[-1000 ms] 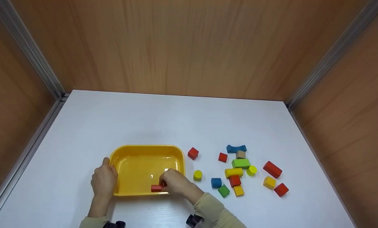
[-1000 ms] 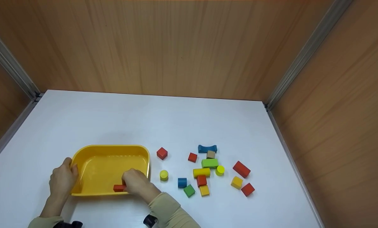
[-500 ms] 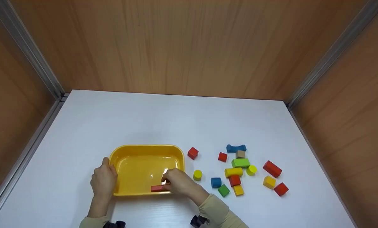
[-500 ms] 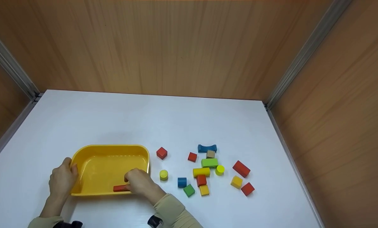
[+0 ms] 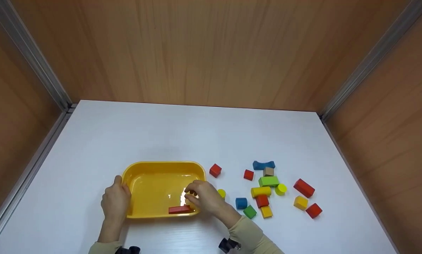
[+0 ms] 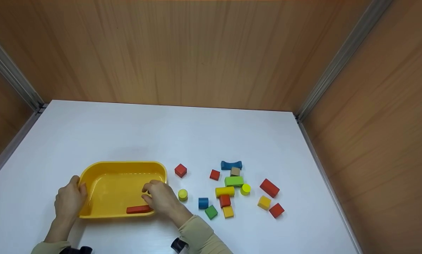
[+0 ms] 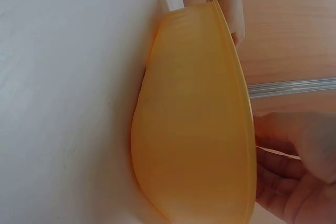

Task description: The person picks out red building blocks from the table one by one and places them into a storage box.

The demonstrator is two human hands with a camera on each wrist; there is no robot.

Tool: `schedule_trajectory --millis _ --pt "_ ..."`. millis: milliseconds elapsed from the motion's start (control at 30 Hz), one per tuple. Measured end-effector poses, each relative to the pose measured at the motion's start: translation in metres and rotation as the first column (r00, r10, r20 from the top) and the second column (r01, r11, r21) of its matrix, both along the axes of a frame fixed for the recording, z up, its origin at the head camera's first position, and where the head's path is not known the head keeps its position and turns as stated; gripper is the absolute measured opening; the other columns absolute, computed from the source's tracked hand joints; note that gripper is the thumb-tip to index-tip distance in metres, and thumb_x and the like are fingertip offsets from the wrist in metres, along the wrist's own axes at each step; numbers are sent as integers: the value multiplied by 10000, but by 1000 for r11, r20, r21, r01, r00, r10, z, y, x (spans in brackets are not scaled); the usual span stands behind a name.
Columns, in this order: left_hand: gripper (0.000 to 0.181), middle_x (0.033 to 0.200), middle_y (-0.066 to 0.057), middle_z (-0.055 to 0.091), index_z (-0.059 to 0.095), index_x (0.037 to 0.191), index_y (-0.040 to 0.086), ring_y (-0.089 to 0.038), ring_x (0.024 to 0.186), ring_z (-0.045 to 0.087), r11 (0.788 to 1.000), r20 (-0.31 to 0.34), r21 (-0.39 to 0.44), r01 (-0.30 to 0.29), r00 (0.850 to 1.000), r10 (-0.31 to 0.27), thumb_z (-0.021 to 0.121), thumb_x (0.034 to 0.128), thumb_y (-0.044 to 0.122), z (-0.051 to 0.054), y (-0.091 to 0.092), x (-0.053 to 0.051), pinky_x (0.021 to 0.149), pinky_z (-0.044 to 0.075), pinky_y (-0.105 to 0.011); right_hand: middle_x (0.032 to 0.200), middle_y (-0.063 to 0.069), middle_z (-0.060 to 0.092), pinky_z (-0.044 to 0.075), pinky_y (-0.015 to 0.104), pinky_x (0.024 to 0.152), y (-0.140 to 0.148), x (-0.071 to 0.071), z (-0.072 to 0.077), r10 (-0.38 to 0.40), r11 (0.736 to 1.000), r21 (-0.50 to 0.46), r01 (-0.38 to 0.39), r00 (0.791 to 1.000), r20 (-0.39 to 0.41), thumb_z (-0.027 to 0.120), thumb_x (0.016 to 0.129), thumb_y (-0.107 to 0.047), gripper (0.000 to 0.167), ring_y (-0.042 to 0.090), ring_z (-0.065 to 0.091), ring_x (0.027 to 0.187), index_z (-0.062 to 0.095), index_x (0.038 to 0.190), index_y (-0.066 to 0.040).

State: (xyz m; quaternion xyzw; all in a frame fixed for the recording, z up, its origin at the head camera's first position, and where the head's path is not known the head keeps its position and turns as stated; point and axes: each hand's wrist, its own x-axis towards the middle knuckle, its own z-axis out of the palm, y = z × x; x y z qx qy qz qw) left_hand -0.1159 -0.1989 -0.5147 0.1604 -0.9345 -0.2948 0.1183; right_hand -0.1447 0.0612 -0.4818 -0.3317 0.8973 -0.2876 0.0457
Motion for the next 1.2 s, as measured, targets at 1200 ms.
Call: schedule_trajectory --millis 1200 --pt "172 627 -149 529 448 1026 -60 -203 443 454 1000 49 12 6 999 -6 458 891 47 1 0 0 379 361 -304 1047 25 511 437 199 791 44 -43 -13 -398 904 -194 382 916 -49 634 814 -112 319 128 512 879 527 1115 -106"
